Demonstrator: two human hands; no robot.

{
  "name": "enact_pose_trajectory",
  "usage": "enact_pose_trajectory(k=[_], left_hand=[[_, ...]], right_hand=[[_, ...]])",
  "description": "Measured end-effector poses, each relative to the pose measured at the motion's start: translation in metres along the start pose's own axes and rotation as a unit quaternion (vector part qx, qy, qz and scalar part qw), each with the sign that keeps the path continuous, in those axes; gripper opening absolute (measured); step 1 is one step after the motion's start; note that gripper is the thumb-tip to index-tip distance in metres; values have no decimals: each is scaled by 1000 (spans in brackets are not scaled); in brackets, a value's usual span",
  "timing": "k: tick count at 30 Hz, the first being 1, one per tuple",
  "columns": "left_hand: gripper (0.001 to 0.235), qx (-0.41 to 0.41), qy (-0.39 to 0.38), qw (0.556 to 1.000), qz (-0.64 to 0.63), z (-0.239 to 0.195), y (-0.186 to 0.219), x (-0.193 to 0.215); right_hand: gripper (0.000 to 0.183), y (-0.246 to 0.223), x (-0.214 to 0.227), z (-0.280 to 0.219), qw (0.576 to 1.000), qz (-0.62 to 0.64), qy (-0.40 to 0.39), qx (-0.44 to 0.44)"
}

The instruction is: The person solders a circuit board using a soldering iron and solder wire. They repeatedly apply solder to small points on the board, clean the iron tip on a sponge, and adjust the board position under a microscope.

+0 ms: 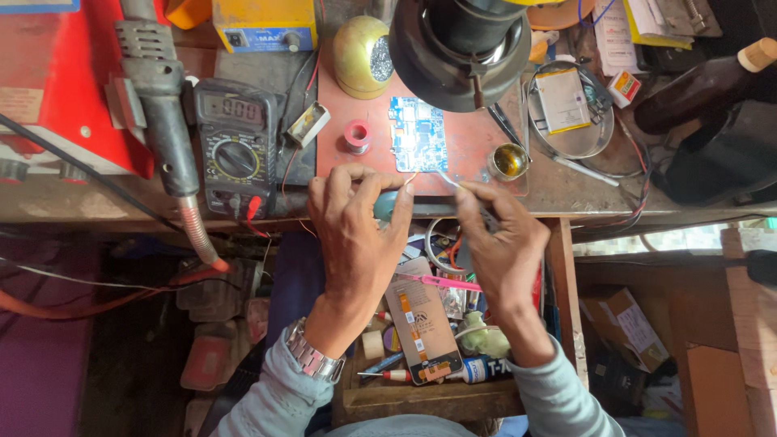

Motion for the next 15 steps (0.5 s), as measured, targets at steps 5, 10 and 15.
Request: enact_pose_trajectory(k=[5,10,15], left_hand=[[17,3,-5,1000,-4,0,4,2],[20,1,-10,1000,-18,-2,14,1],[21,1,-21,1000,-10,-4,17,0]], right_hand=[[12,0,49,22,995,-79,49,40],[13,32,101,54,993,-96,47,56],[12,84,113,68,998,-49,31,12]])
Point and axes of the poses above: each hand's wrist, its own z-axis towards the middle knuckle, its own x-axis out of the back of the hand, y = z × x, the point moved 6 cm from there along z, towards the middle knuckle, and after that the axes turned 9 degrees about y, right-handed, at the moved point
